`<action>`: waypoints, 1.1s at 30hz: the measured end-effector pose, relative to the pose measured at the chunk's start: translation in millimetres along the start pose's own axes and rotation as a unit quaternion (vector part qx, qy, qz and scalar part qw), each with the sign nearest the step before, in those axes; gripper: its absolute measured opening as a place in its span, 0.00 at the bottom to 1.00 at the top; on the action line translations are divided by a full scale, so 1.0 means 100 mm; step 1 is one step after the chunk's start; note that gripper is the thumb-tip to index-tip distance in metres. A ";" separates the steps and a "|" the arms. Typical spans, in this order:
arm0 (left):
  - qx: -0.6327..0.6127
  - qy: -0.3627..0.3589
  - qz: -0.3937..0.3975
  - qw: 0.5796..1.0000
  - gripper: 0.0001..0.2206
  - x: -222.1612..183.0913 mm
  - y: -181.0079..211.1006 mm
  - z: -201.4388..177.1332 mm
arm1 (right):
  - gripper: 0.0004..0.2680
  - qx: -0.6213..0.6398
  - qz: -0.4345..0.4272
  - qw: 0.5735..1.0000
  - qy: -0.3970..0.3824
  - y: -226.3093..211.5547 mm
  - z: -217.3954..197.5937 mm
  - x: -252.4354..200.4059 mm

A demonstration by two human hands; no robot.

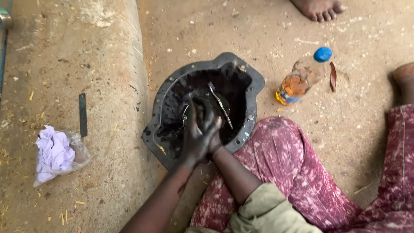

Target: Cleaning mechanical components with a solvent and cloth.

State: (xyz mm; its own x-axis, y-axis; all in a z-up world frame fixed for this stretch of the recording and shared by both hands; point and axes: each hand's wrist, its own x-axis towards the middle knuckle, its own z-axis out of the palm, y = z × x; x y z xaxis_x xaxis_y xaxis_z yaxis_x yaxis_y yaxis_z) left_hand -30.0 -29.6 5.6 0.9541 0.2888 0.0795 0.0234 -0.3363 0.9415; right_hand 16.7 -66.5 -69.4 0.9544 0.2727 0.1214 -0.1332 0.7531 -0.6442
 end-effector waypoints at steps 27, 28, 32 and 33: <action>-0.129 0.096 -0.183 0.970 0.22 0.64 -1.57 0.24 | 0.31 -0.123 0.201 0.968 -0.086 0.00 -0.26 -0.16; -0.107 0.080 -0.187 0.973 0.23 0.69 -1.41 0.20 | 0.27 -0.278 0.071 0.930 -0.228 0.21 -0.49 -0.27; -0.028 0.034 -0.203 0.978 0.26 0.80 -0.48 0.04 | 0.25 -0.070 0.248 0.954 -0.152 0.00 -0.20 -0.47; -0.008 0.027 -0.211 0.977 0.27 0.78 -0.18 -0.07 | 0.25 -0.074 0.251 0.953 -0.156 0.00 -0.25 -0.39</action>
State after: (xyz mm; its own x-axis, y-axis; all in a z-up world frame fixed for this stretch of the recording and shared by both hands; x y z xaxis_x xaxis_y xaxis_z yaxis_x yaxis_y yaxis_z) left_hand 41.7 5.6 -3.0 0.8432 0.4458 -0.3005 0.4066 -0.1631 0.8989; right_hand -13.9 -92.2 -92.8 0.6522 0.7576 -0.0265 -0.4902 0.3948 -0.7771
